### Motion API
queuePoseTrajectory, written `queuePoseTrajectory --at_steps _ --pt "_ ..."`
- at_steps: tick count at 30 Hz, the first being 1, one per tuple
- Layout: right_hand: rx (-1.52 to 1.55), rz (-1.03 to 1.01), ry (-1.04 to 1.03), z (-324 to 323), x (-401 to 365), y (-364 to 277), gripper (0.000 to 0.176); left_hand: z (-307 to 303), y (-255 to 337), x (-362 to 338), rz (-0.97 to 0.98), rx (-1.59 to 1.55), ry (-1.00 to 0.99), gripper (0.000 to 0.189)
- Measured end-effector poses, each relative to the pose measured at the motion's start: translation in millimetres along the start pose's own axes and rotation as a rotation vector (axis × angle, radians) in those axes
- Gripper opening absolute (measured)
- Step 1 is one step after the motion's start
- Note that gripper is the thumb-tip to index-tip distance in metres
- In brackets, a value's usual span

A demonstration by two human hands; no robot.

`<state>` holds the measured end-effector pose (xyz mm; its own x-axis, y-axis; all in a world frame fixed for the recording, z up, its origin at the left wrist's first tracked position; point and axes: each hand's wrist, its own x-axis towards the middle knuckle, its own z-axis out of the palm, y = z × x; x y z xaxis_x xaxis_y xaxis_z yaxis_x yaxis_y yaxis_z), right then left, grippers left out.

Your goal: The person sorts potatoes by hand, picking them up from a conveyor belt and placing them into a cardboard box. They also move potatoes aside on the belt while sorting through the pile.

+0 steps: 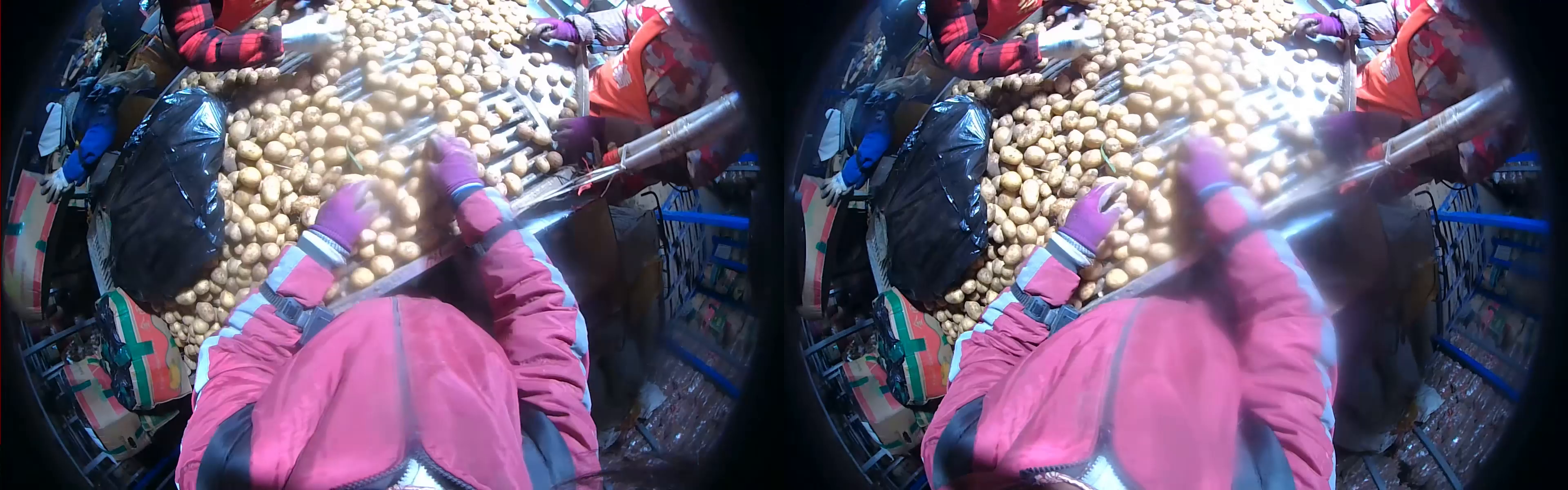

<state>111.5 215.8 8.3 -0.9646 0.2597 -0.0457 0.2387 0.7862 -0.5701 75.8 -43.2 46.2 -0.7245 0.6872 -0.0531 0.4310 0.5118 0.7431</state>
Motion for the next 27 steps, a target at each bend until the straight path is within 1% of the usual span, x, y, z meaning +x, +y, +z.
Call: queuePoseTrajectory --at_steps 1,2,3,4,5,7,9,10,11,12,13,14,15,16,18,19,20,21,22,23,25,26,27 --pt "-0.139 0.025 -0.155 -3 7 -8 0.030 -5 -11 6 0.017 0.023 0.031 0.045" --pt "-0.132 0.000 -0.180 21 17 8 0.029 -10 -16 18 -0.075 -0.040 0.005 0.045" --pt "0.031 0.006 -0.134 36 16 18 0.029 -14 -18 31 -0.168 -0.105 -0.026 0.045" --pt "0.193 0.015 -0.081 45 12 27 0.028 -24 -7 45 -0.114 -0.158 -0.010 0.046" --pt "0.351 0.017 -0.022 46 11 33 0.027 -20 -28 62 -0.003 -0.029 0.063 0.044" --pt "0.762 0.012 -0.103 29 -7 40 0.031 -30 -19 97 -0.066 -0.133 0.019 0.042" --pt "1.269 0.383 -0.142 -7 -32 24 0.034 -13 -40 140 0.044 -0.024 0.048 0.036" --pt "0.717 0.019 0.001 -19 -41 24 0.034 -2 -50 159 0.100 0.031 0.063 0.032" --pt "0.147 -0.319 0.126 -27 -51 27 0.033 7 -48 174 0.185 0.114 0.045 0.032" --pt "0.603 -0.130 0.027 -25 -65 30 0.040 16 -43 188 0.272 0.194 0.033 0.031" --pt "0.854 -0.013 -0.041 -13 -78 44 0.041 27 -36 202 0.065 0.068 -0.085 0.039" --pt "1.104 0.121 -0.079 0 -91 58 0.043 38 -32 209 0.383 0.162 0.011 0.037" --pt "1.280 0.287 -0.114 -13 -101 48 0.046 54 -32 220 0.393 0.231 0.021 0.034" --pt "1.455 0.468 -0.119 -26 -112 36 0.049 69 -32 220 0.396 0.333 -0.009 0.034" --pt "1.548 0.499 -0.057 -33 -125 34 0.051 89 -26 222 0.171 0.233 -0.141 0.037" --pt "1.594 0.509 -0.034 -36 -129 31 0.052 96 -29 222 0.247 0.327 -0.113 0.040" --pt "1.720 0.553 0.015 -43 -131 21 0.052 96 -25 227 0.199 0.315 -0.096 0.040" --pt "1.707 0.554 0.031 -43 -135 23 0.052 95 -18 233 0.153 0.302 -0.078 0.040" --pt "1.695 0.556 0.043 -40 -138 25 0.052 98 -24 234 0.181 0.187 0.038 0.040" --pt "1.684 0.559 0.052 -39 -141 27 0.051 92 -20 236 0.289 0.255 0.116 0.039" --pt "1.714 0.549 0.038 -37 -144 31 0.050 78 30 216 0.336 0.275 0.009 0.036" --pt "1.729 0.546 0.026 -36 -146 31 0.049 83 44 211 0.276 0.390 -0.182 0.033" --pt "1.760 0.564 0.023 -34 -147 32 0.049 84 51 201 0.473 0.513 -0.367 0.039"
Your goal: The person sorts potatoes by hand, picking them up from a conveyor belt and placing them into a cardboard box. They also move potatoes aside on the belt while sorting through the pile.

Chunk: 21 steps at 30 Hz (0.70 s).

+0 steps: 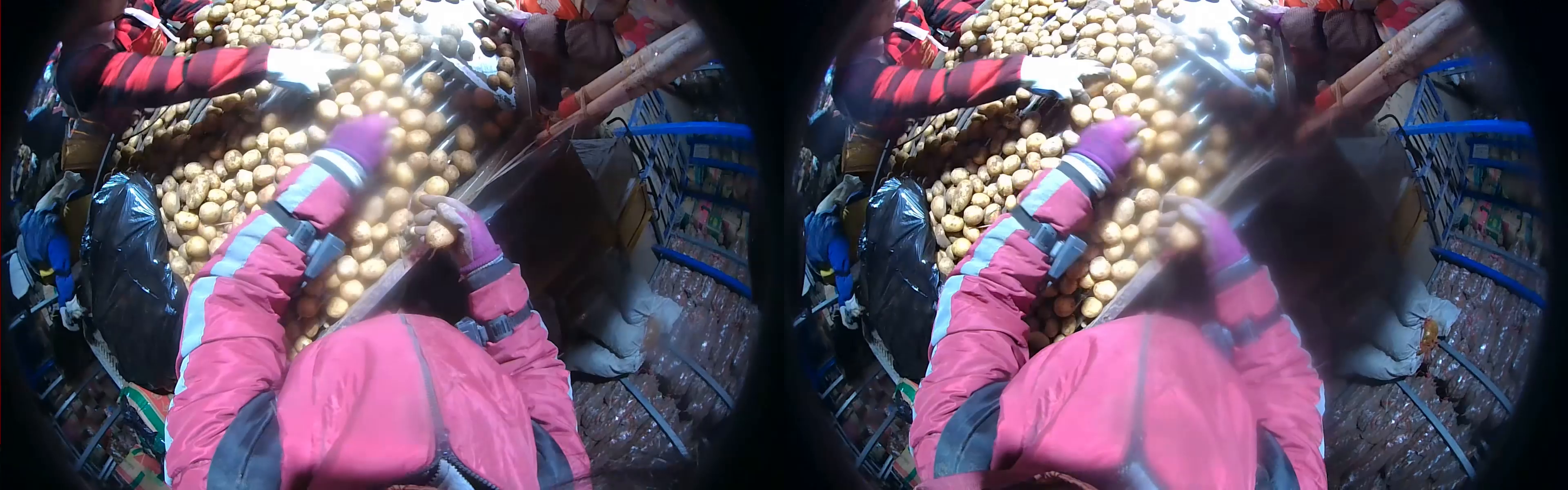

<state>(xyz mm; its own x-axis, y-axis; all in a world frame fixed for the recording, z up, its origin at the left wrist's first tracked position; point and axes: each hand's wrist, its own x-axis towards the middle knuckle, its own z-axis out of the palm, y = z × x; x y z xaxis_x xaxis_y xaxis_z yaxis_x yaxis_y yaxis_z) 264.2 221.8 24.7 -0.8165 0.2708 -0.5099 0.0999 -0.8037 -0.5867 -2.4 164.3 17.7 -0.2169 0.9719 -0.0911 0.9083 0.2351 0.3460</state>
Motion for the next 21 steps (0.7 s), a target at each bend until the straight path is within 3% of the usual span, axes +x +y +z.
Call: queuePoseTrajectory --at_steps 2,3,6,7,10,11,13,14,16,17,18,19,21 --pt "0.055 0.023 0.010 -2 3 3 0.048 38 4 2 -0.100 -0.055 -0.019 0.049" --pt "0.056 0.020 0.003 -2 3 1 0.048 49 11 2 -0.055 -0.002 0.136 0.055" --pt "0.025 0.029 0.004 -2 -1 5 0.049 49 22 21 -0.139 0.078 0.004 0.050" --pt "-0.013 0.021 0.019 -3 -2 6 0.051 41 20 22 -0.141 0.007 0.017 0.045" --pt "-0.011 -0.047 0.019 -7 -10 3 0.045 3 24 11 -0.278 -0.469 -0.002 0.055" --pt "0.015 -0.074 0.007 -8 -12 4 0.042 0 25 3 -0.250 -0.424 0.005 0.059" --pt "-0.499 -0.272 -0.023 -38 0 30 0.040 -28 62 -28 -0.177 -0.648 -0.148 0.042" --pt "-0.245 -0.184 -0.120 -34 -1 25 0.038 -31 75 -37 -0.128 -0.648 -0.284 0.044" --pt "0.275 0.043 -0.242 -26 -4 14 0.035 -13 79 -44 -0.006 -0.611 -0.351 0.044" --pt "0.147 0.045 -0.144 -17 -13 8 0.034 6 60 -38 0.601 -0.229 0.060 0.041" --pt "0.016 0.045 -0.044 -15 -20 4 0.033 -6 65 -26 0.406 -0.299 0.011 0.042" --pt "0.055 0.019 -0.125 -23 -30 1 0.035 -19 69 -15 0.207 -0.369 -0.023 0.042" --pt "-0.562 -0.376 -0.095 -29 -48 -7 0.040 1 57 13 0.062 -0.166 -0.045 0.047"
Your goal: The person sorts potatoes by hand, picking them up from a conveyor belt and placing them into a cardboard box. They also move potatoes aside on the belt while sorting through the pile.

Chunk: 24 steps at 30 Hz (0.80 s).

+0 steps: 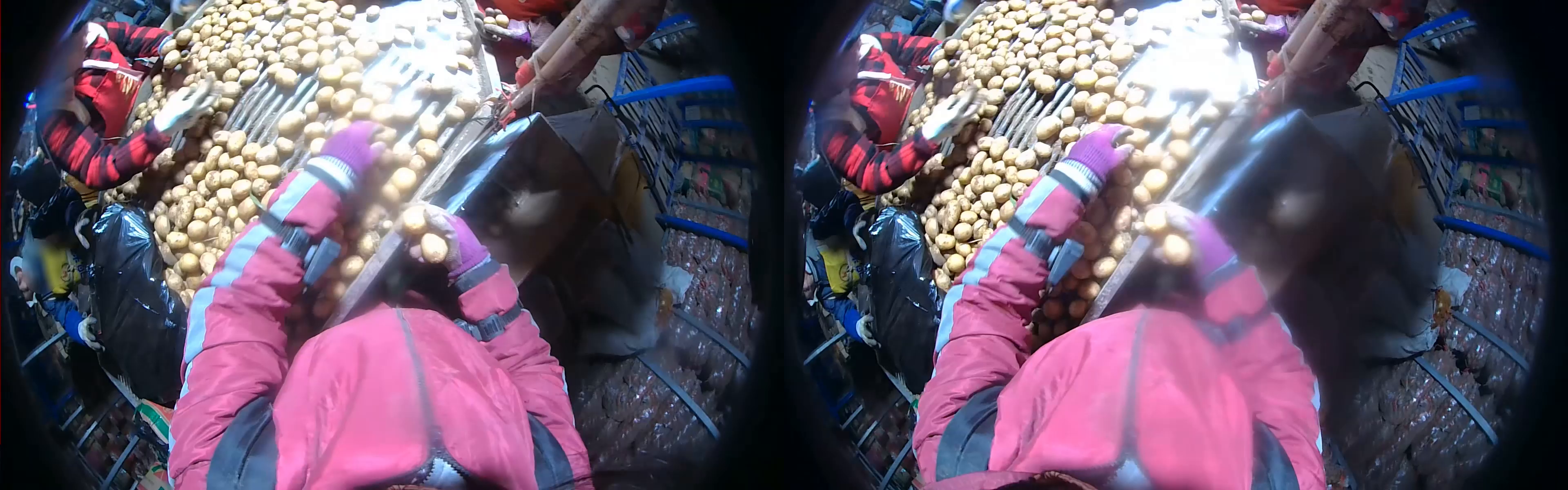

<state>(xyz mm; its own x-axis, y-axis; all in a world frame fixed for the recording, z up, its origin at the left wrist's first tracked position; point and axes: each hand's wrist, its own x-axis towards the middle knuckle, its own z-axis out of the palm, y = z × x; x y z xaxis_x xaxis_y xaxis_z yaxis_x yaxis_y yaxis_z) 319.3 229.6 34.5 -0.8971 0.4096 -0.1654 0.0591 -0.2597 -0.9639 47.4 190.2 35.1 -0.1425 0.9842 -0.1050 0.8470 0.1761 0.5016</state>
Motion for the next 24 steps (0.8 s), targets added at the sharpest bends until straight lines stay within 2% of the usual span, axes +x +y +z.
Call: queuePoseTrajectory --at_steps 1,2,3,4,5,6,8,9,11,12,14,16,17,18,19,22,24 --pt "-0.322 -0.174 0.008 -5 -8 -3 0.044 38 -28 20 -0.148 0.063 -0.061 0.050" --pt "-0.280 -0.117 0.071 -16 -21 -1 0.053 69 -51 25 -0.199 -0.005 0.066 0.053" --pt "-0.073 0.050 0.117 -32 -33 -5 0.053 55 -29 29 -0.314 0.007 0.001 0.053" --pt "0.142 0.204 0.197 -48 -45 -9 0.052 48 -20 37 -0.348 0.005 -0.022 0.053" --pt "0.283 0.256 0.309 -61 -55 -9 0.052 46 -17 42 -0.388 0.002 -0.045 0.053" --pt "0.003 0.256 0.366 -81 -66 -7 0.053 55 -20 45 -0.393 0.015 0.048 0.052" --pt "-0.557 0.230 0.465 -110 -74 -5 0.054 50 -17 47 -0.408 -0.047 0.035 0.049" --pt "-0.386 0.221 0.485 -116 -71 -8 0.054 47 -16 50 -0.417 -0.074 0.032 0.048" --pt "-0.022 0.218 0.517 -115 -71 -16 0.054 49 -8 32 -0.229 -0.223 0.130 0.047" --pt "0.134 0.283 0.482 -104 -64 -17 0.053 48 2 15 -0.131 -0.294 0.172 0.046" --pt "0.477 0.308 0.323 -76 -41 -11 0.053 41 31 -14 -0.074 -0.394 0.086 0.045" --pt "0.115 0.105 0.172 -44 -23 -7 0.051 32 75 -35 -0.101 -0.503 -0.122 0.045" --pt "-0.410 -0.117 0.104 -30 -19 -5 0.049 33 85 -38 -0.084 -0.582 -0.198 0.047" --pt "-0.277 -0.035 0.068 -29 -18 4 0.046 16 94 -33 -0.100 -0.503 -0.180 0.046" --pt "-0.143 0.051 0.043 -27 -16 14 0.042 34 57 -27 0.418 0.072 0.013 0.040" --pt "0.212 0.266 0.033 -23 -26 13 0.038 3 49 12 0.040 -0.042 0.192 0.042" --pt "0.293 0.313 0.073 -25 -37 -1 0.038 6 25 51 -0.160 0.003 0.152 0.045"
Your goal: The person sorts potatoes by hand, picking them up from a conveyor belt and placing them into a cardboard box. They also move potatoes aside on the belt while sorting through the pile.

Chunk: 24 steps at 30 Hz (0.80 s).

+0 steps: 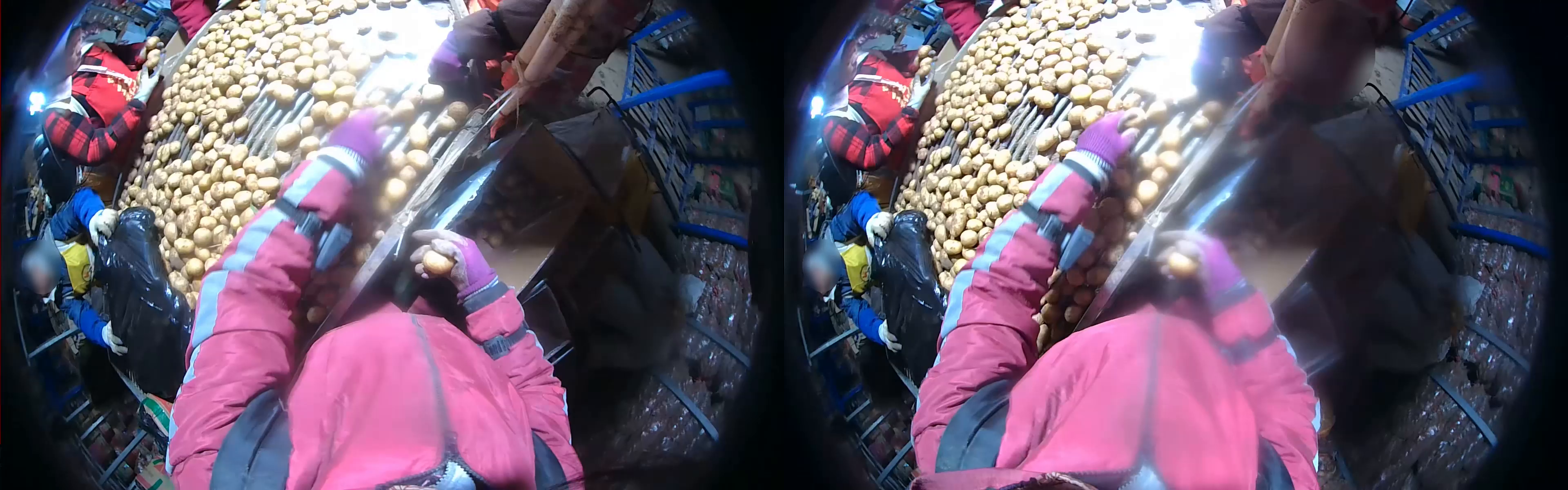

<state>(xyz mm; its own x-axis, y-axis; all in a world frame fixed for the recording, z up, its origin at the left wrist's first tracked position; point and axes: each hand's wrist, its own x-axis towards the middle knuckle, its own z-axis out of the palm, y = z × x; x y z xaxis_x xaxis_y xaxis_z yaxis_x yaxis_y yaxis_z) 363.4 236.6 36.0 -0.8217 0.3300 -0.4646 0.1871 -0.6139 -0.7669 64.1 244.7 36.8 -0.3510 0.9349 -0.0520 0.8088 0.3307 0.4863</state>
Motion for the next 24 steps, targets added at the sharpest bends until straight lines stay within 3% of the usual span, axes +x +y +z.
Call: queuePoseTrajectory --at_steps 1,2,4,7,8,11,13,15,17,19,20,22,24 --pt "0.008 -0.050 0.041 -9 -3 14 0.039 24 -23 24 -0.103 0.026 -0.032 0.046" --pt "0.015 -0.098 0.081 -23 -2 38 0.039 36 -33 37 -0.038 0.090 -0.043 0.051" --pt "0.141 -0.059 0.168 -22 -12 36 0.040 32 -10 40 -0.033 0.231 -0.076 0.042" --pt "0.085 -0.006 0.178 -25 -19 35 0.042 40 -15 50 -0.089 0.222 -0.084 0.032" --pt "0.031 -0.074 0.144 -20 -20 31 0.045 42 -19 50 -0.118 0.207 -0.076 0.030" --pt "0.306 0.118 0.197 -8 -10 13 0.050 36 -34 33 -0.109 0.180 -0.092 0.031" --pt "0.062 0.009 0.145 -12 2 21 0.052 44 -55 15 -0.216 -0.083 0.036 0.037" --pt "-0.107 -0.083 0.077 -13 13 21 0.055 5 -18 -20 -0.289 -0.267 -0.039 0.036" --pt "-0.154 -0.141 -0.010 -5 25 19 0.056 14 -12 -57 -0.450 -0.600 -0.091 0.044" --pt "-0.151 -0.199 -0.088 8 35 15 0.053 18 -10 -101 0.516 0.056 0.009 0.045" --pt "-0.209 -0.310 -0.138 15 43 15 0.050 6 19 -125 0.279 -0.198 -0.091 0.043" --pt "0.352 0.071 -0.128 17 48 27 0.040 -7 49 -154 -0.137 -0.550 -0.217 0.042" --pt "-0.166 -0.089 -0.244 16 36 0 0.041 -12 23 -177 -0.142 -0.553 -0.092 0.043"
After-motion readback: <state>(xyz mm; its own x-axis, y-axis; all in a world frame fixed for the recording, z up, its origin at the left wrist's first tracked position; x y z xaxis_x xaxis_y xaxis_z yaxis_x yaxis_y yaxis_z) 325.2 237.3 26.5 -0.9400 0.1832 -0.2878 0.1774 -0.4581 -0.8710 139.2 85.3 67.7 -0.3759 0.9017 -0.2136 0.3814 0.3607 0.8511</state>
